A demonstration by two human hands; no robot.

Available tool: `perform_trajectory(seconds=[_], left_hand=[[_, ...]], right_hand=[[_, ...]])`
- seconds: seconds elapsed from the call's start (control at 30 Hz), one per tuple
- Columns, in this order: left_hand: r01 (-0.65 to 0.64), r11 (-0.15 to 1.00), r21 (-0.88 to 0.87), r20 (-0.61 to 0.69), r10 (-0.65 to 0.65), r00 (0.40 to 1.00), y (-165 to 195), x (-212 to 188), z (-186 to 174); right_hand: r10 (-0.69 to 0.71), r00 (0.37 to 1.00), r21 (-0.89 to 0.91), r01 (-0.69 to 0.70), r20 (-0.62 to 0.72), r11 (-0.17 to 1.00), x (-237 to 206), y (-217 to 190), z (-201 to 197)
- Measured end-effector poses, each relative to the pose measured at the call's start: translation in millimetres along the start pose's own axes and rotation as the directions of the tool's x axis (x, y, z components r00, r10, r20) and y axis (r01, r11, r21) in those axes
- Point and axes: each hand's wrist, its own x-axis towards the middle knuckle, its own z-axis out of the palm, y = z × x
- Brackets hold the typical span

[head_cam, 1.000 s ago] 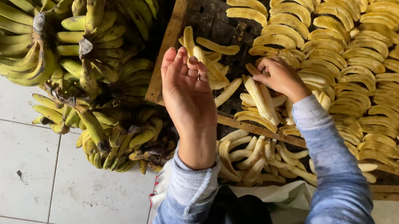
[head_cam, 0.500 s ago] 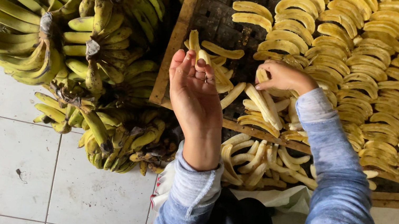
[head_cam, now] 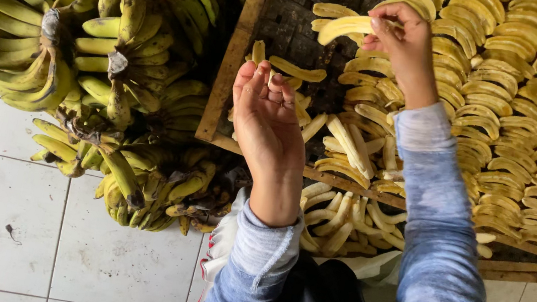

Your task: The person sits on the floor peeling bananas by hand and placing the peeled bananas onto woven drying trays, arranging them in rows alongside already peeled bananas. They work through a pile of bananas, laying each peeled piece on the tray to dry.

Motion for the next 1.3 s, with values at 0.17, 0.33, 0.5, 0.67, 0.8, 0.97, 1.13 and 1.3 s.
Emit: perform_trajectory(seconds=[0.17, 0.33, 0.5, 0.67, 0.8, 0.97, 1.13, 1.3], left_hand=[[0.024, 1.0, -0.001, 0.02, -0.024, 1.0, -3, -2, 0], [0.024, 1.0, 0.016, -0.007, -0.024, 1.0, 4, 0, -3], [0.026, 1.0, 0.011, 0.009, -0.027, 1.0, 4, -1, -3], [0.025, 1.0, 0.006, 0.021, -0.025, 0.999, 5, -2, -3], [0.024, 1.0, 0.013, 0.029, -0.024, 0.999, 5, -2, -2], [0.035, 0.999, 0.012, 0.015, -0.035, 0.999, 8, -3, -1], [0.029, 1.0, 0.007, 0.007, -0.029, 1.0, 9, -4, -2], [0.042, 0.999, -0.008, 0.011, -0.042, 0.999, 4, -3, -2]], right_hand=[[0.261, 0.955, 0.09, -0.251, -0.138, 0.964, 7, 49, 38], [-0.369, 0.914, -0.704, 0.151, -0.167, 0.694, -5, 61, 47], [-0.409, 0.911, -0.834, 0.194, -0.041, 0.516, -11, 55, 46], [-0.378, 0.915, -0.791, 0.125, -0.141, 0.599, -9, 59, 51], [-0.419, 0.897, -0.854, 0.105, -0.14, 0.51, -8, 64, 49], [-0.393, 0.906, -0.879, 0.053, -0.158, 0.474, -9, 66, 40], [0.188, 0.981, -0.747, -0.083, 0.057, 0.66, -53, 60, 23], [0.214, 0.951, -0.882, 0.103, 0.223, 0.46, -120, 49, 35]])
